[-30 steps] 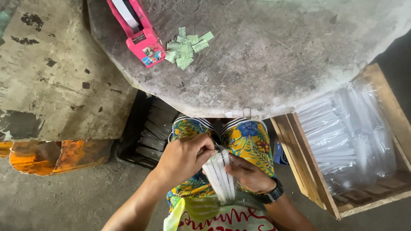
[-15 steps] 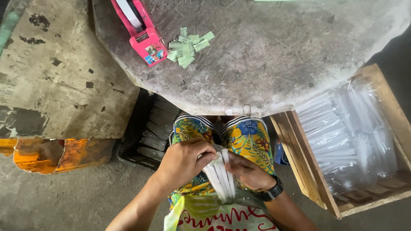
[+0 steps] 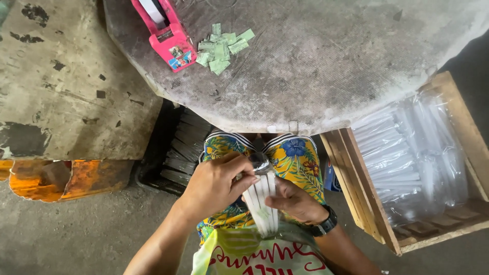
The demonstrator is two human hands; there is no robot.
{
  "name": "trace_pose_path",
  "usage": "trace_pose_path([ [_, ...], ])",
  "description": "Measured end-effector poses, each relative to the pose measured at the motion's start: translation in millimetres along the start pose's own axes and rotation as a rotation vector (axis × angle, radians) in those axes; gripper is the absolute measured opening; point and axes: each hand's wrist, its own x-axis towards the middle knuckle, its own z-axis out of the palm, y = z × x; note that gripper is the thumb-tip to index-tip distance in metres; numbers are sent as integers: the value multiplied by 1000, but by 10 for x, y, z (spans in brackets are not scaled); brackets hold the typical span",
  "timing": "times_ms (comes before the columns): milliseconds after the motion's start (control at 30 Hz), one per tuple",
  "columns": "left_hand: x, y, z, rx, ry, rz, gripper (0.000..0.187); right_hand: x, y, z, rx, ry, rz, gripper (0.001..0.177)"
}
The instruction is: Applying green adhesive labels to plastic bags containing white candle wicks
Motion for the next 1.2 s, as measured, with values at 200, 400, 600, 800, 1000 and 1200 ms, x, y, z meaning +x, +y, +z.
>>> trace_pose_path([
  [200,20,-109,-9,-131,172,-216,17,61,-8,74,145,405,-1,28],
  [400,-147,-149,342,-586,-65,-150,54,82,-484,195,169,552,-123,29],
  [600,-177,-26,465,-969,-142,-254,20,116,-639,214,341,467,-213,48],
  [800,-49,-19,373,-1048,-207,-336,20,165,-743,172,-559,487,-423,24],
  [1000,37,-12,266,-982,-208,-395,23,163,-784,-112,124,541,-308,35],
  [1200,64,-225,302,-1000,-117,-310,29,231,-1014,-79,115,550,-323,16],
])
